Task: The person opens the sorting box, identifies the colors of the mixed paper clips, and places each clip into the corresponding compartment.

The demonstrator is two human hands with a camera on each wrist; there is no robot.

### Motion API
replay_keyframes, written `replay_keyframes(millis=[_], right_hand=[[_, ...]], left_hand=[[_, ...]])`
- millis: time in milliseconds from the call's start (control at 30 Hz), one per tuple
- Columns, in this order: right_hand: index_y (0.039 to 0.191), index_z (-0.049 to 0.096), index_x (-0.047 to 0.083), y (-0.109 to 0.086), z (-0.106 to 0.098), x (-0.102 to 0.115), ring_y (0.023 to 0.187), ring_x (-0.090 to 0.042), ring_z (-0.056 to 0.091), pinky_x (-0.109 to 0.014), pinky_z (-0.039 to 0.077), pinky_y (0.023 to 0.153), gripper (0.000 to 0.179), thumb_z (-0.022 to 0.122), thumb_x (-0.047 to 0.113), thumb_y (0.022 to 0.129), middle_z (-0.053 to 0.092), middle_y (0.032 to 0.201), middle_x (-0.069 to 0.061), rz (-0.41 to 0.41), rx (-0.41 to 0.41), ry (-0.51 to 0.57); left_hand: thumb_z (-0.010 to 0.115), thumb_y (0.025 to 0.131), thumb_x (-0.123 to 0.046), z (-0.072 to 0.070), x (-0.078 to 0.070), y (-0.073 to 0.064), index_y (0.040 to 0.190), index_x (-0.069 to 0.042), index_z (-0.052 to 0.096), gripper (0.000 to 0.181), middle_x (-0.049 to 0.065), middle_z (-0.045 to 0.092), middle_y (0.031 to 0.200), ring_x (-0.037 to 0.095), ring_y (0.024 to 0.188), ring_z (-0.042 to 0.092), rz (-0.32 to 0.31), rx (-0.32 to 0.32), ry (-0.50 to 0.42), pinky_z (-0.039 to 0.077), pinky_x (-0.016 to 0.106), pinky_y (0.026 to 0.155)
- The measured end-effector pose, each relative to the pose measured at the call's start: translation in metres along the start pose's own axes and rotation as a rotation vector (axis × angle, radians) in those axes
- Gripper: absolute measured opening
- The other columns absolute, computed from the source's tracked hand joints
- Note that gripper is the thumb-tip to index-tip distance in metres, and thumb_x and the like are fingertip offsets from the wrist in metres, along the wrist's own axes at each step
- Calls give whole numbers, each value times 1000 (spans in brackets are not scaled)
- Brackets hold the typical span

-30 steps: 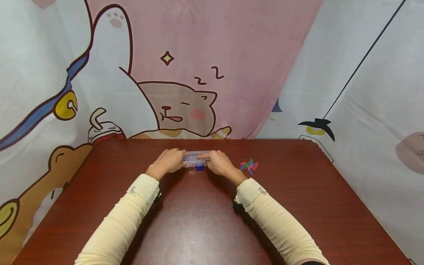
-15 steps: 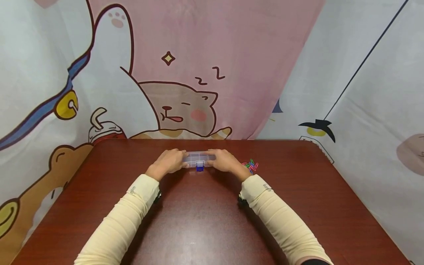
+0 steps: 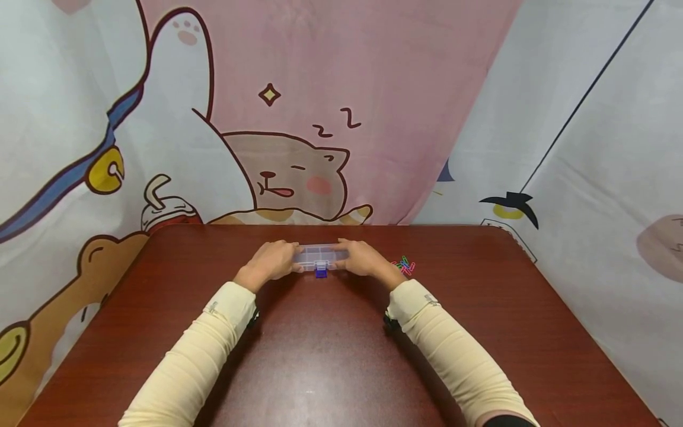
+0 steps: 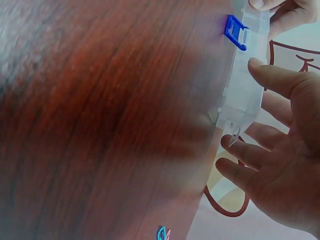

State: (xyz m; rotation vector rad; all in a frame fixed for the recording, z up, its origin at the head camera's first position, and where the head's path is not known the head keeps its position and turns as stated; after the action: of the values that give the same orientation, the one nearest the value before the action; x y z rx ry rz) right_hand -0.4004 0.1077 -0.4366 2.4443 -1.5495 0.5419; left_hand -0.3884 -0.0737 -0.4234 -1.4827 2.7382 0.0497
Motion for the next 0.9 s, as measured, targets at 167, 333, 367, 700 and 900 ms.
replay_keyframes(millis=[167, 333, 367, 700, 900], right_hand=[[137, 59, 17, -1, -1, 1, 131, -32, 49, -43, 39, 107, 55, 73, 36, 87, 42, 151, -14, 5, 6, -11], [137, 59, 17, -3, -3, 3, 129, -32, 51, -44, 41, 106, 54, 74, 33, 87, 42, 151, -15, 3, 0, -26], [137, 58, 18, -3, -3, 3, 128, -33, 51, -44, 41, 105, 55, 74, 33, 87, 42, 151, -14, 3, -1, -30], [141, 54, 26, -6, 2, 2, 127, -35, 52, -49, 42, 103, 60, 75, 35, 85, 42, 152, -12, 22, 1, -107], [140, 55, 28, -6, 2, 2, 129, -36, 51, -49, 43, 102, 58, 75, 35, 85, 43, 151, -9, 32, 6, -129]], left_hand=[[74, 86, -39, -1, -1, 0, 130, -11, 64, 53, 12, 61, 133, 30, 110, 63, 12, -24, -5, 52, 45, 88], [77, 83, -37, -2, -2, 0, 125, -11, 67, 50, 12, 63, 128, 29, 106, 63, 20, -52, -9, 52, 44, 86], [77, 83, -37, -1, -3, 0, 123, -11, 68, 49, 11, 64, 126, 28, 103, 64, 23, -58, -9, 52, 44, 84], [74, 85, -42, 5, -3, -1, 129, -11, 65, 55, 16, 59, 134, 30, 112, 63, 44, -45, 20, 51, 45, 90], [77, 82, -40, 5, -3, -1, 117, -11, 69, 47, 12, 67, 119, 25, 91, 67, 68, -98, 47, 54, 42, 77]])
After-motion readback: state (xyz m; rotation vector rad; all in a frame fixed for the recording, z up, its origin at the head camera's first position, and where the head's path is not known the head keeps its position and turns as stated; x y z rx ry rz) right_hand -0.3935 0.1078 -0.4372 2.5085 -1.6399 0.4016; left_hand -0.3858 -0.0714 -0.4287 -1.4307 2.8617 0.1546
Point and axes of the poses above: each hand's wrist, its own y-axis towards the middle knuckle, its own z-axis out of the palm, x = y × z, the point moved 6 cm from there along y, towards the middle knuckle
